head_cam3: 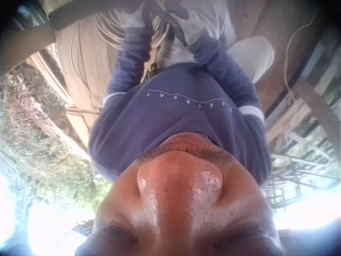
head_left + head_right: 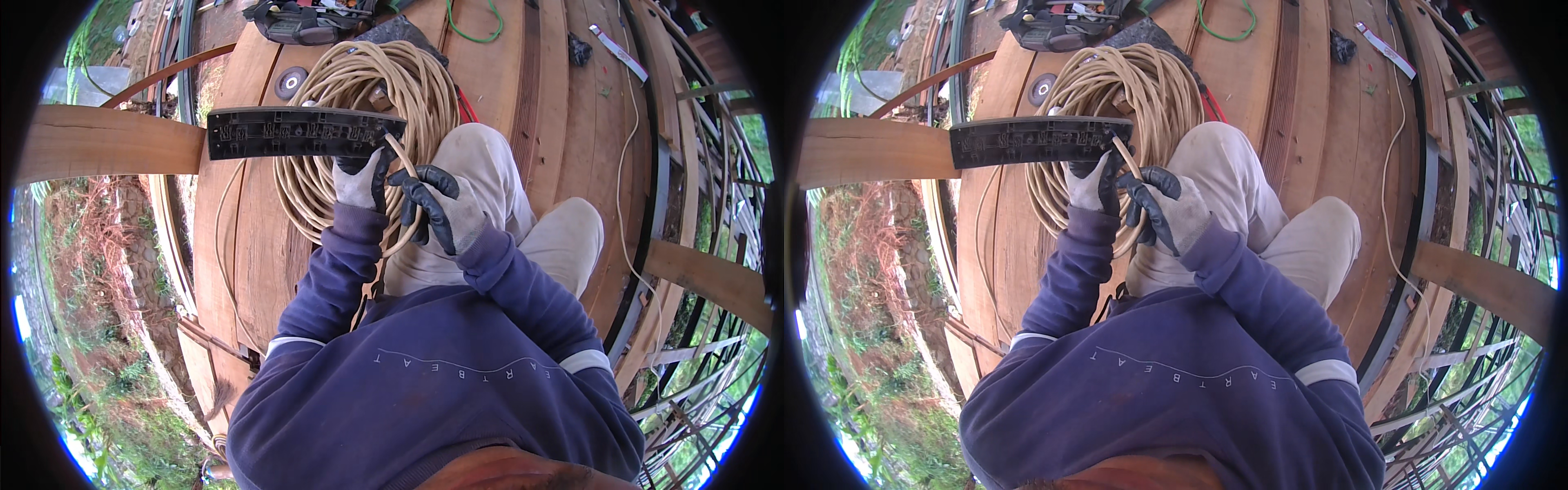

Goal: The person sits on a wooden floor and uses a red-handled tool to strip the insulation from a wire. They then insert the stripped wire into a black electrical component and use a screwdriver to tighten a terminal screw, securing the wire in place.

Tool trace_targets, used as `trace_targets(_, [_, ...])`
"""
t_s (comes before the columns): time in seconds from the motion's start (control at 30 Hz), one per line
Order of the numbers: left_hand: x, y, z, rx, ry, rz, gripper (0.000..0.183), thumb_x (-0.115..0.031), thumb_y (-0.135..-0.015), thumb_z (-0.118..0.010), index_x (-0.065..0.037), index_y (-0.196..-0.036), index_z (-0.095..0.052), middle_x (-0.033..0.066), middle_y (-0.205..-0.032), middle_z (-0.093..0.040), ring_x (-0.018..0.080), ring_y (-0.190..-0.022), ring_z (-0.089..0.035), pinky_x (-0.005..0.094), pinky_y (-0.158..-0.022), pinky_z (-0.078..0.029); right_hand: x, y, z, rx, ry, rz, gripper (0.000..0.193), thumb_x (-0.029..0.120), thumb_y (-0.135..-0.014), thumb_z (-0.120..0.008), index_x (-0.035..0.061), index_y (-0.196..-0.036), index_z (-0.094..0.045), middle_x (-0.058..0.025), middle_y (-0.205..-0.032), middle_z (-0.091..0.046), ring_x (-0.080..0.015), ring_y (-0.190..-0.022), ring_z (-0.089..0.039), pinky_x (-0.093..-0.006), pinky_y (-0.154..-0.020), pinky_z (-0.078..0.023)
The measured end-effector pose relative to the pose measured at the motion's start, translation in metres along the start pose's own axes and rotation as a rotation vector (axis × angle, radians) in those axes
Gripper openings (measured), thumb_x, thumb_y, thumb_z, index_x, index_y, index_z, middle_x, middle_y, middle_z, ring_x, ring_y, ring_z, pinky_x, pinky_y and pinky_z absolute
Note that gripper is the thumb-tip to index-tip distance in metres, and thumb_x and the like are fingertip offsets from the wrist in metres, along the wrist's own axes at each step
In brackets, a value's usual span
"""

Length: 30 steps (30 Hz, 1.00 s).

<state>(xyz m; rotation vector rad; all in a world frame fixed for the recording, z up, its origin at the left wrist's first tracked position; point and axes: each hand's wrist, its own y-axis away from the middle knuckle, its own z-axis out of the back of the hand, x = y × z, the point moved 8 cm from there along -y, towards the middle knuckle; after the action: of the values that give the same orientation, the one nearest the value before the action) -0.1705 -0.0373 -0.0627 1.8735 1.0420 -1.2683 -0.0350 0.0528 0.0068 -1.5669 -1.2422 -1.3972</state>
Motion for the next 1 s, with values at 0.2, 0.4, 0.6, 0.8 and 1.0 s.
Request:
trace_targets(0.2, [-0.01, 0.006, -0.001, -0.002, -0.309, -0.208, 0.021, 0.006, -0.092, -0.063, 0.005, -0.113, -0.067, 0.0142, -0.113, -0.069, 0.0218, -0.097, -0.07, 0.0311, -0.085, -0.057, -0.005, -0.008, 0.015, -0.171, 0.305, -0.033, 0.028, 0.022, -0.103, -0.055, -0.0008, -0.116, -0.065, -0.0061, -0.072, -0.064, -0.0127, -0.056, -0.058, -0.0277, -0.052, -0.046])
trace_targets(0.4, [-0.009, 0.008, -0.01, -0.046, -0.224, -0.127, 0.021, 0.006, -0.089, -0.066, 0.003, -0.109, -0.07, 0.0129, -0.111, -0.069, 0.0223, -0.096, -0.07, 0.0323, -0.086, -0.056, 0.039, -0.009, 0.016, -0.409, 0.838, 0.391, 0.02, 0.014, -0.097, -0.061, 0.0033, -0.113, -0.065, -0.0164, -0.079, -0.069, -0.0285, -0.072, -0.07, -0.0397, -0.066, -0.053])
trace_targets(0.6, [0.013, 0.012, -0.008, -0.001, -0.296, -0.245, 0.024, 0.005, -0.091, -0.063, 0.002, -0.113, -0.069, 0.0122, -0.111, -0.069, 0.0218, -0.1, -0.068, 0.0328, -0.089, -0.054, -0.019, -0.019, 0.024, -0.292, -0.226, -0.153, 0.019, 0.015, -0.103, -0.055, 0.0003, -0.109, -0.065, -0.0023, -0.07, -0.06, -0.0085, -0.052, -0.054, -0.0228, -0.048, -0.045])
trace_targets(0.8, [-0.028, 0.019, -0.046, 0.154, -0.872, -0.617, 0.022, 0.001, -0.093, -0.061, 0.001, -0.115, -0.068, 0.0105, -0.108, -0.069, 0.0202, -0.094, -0.067, 0.0334, -0.084, -0.053, -0.023, -0.018, 0.018, -0.275, -0.458, -0.128, 0.019, 0.017, -0.103, -0.055, 0.0014, -0.11, -0.064, -0.0028, -0.072, -0.061, -0.0081, -0.054, -0.054, -0.0219, -0.048, -0.045])
trace_targets(1.0, [0.011, -0.002, -0.012, -0.106, -0.154, -0.03, 0.019, 0.001, -0.09, -0.069, 0.004, -0.109, -0.067, 0.0053, -0.099, -0.071, 0.0139, -0.082, -0.067, 0.0282, -0.072, -0.054, 0.002, -0.027, 0.035, -0.471, 0.289, 0.191, 0.019, 0.011, -0.098, -0.057, 0.003, -0.115, -0.06, -0.0133, -0.075, -0.065, -0.0268, -0.061, -0.065, -0.0364, -0.056, -0.053])
